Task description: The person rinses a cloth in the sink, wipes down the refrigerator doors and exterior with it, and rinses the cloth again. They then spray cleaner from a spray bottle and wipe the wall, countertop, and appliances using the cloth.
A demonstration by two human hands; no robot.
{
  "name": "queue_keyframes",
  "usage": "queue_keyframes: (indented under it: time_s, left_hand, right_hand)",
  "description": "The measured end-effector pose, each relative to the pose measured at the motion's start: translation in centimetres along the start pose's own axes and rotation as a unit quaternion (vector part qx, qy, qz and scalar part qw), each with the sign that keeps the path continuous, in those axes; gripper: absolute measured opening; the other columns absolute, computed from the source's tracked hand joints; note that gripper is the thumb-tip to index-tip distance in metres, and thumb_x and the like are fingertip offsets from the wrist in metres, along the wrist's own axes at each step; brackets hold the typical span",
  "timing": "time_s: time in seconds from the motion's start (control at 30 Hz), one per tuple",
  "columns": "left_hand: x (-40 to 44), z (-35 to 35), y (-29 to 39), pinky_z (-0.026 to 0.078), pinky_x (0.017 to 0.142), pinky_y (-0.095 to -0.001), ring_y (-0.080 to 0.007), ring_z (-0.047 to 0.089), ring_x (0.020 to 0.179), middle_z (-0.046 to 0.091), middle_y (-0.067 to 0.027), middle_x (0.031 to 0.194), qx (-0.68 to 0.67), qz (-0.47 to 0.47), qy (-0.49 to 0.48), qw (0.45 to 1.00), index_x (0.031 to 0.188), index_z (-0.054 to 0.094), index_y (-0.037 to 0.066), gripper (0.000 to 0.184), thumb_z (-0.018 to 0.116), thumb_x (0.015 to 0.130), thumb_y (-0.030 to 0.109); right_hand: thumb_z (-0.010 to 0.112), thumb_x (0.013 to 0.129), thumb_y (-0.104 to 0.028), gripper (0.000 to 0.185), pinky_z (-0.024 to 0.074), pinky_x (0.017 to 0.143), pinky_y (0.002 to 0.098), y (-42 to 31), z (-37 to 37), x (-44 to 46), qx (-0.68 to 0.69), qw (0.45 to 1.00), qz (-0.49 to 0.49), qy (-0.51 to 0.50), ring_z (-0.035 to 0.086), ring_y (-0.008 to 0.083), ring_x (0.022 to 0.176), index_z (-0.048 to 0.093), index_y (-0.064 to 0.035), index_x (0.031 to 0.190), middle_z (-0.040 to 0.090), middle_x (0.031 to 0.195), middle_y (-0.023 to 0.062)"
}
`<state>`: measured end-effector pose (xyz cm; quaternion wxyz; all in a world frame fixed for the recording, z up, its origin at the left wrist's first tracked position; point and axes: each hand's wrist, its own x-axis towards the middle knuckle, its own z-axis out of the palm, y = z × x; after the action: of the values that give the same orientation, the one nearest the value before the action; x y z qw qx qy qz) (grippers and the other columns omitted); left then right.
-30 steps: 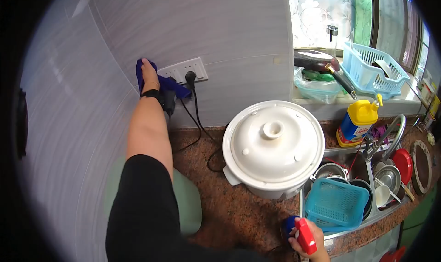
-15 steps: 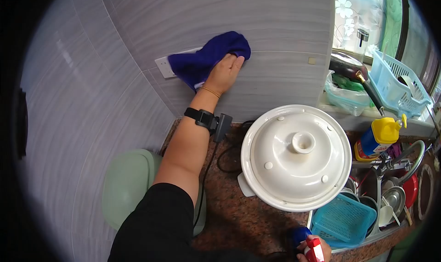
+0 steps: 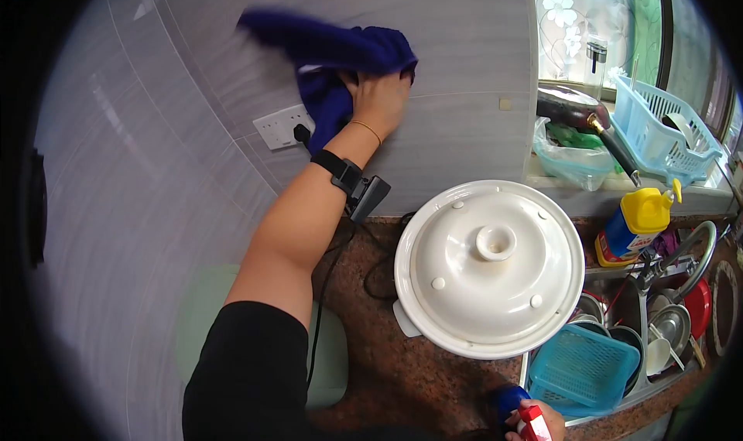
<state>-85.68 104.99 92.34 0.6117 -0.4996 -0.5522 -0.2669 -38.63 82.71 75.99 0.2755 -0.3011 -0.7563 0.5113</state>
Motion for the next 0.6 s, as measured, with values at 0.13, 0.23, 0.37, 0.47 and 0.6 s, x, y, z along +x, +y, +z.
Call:
queue_keyframes:
  time_s: [0.13,0.23,0.37,0.47,0.6]
  left_hand:
    - [4.3,-5.0,-5.0,0.047,0.076,-0.0427,-0.0373,0.059,0.087,0.062,-0.0197,0.095,-0.115,-0.179,-0.259,0.942,0.097,0.063,0.003,0.028,0.050,0.081,0.021]
    - [5.9,-0.3,-14.0,0.042,0.088,-0.0380,-0.0318,0.060,0.094,0.063,-0.0183,0.096,0.079,0.078,0.046,0.993,0.107,0.059,0.003,0.038,0.046,0.086,0.033]
    - [10.0,2.0,-10.7,0.038,0.084,-0.0424,-0.0302,0.055,0.090,0.061,-0.0109,0.082,-0.102,-0.039,-0.161,0.981,0.093,0.055,0.005,0.030,0.044,0.088,0.033]
    - [8.4,2.0,-0.5,0.037,0.088,-0.0426,-0.0288,0.055,0.094,0.062,-0.0107,0.090,-0.232,0.014,-0.284,0.930,0.100,0.055,0.005,0.033,0.042,0.089,0.033]
    - [-0.7,3.2,4.9,0.032,0.100,-0.0398,-0.0291,0.044,0.116,0.052,-0.0141,0.119,-0.114,0.162,-0.204,0.959,0.115,0.053,0.006,0.042,0.047,0.087,0.037]
  right_hand:
    - [0.066,0.069,-0.007,0.031,0.0444,0.073,0.0292,0.8,-0.2,-0.9,0.034,0.998,0.035,0.042,0.056,0.0190,0.078,0.053,0.0013,0.097,0.059,0.086,0.0095]
    - [0.067,0.070,-0.007,0.034,0.0445,0.073,0.0291,1.5,-0.8,-1.4,0.072,0.995,0.039,0.052,0.056,0.0178,0.078,0.053,0.0016,0.099,0.060,0.087,0.0090]
    - [0.067,0.070,-0.007,0.038,0.0449,0.074,0.0290,1.9,-1.1,-1.3,0.071,0.997,0.030,0.026,0.057,0.0175,0.081,0.052,0.0027,0.104,0.060,0.088,0.0094]
    - [0.068,0.070,-0.007,0.043,0.0453,0.074,0.0277,1.1,-0.6,-1.0,0.027,0.999,0.024,0.031,0.058,0.0173,0.081,0.052,0.0030,0.109,0.060,0.086,0.0095]
    - [0.067,0.071,-0.003,0.054,0.0475,0.073,0.0316,1.7,-0.4,-1.9,0.373,0.895,0.238,0.058,0.054,0.0198,0.095,0.045,0.0007,0.120,0.058,0.097,0.0121]
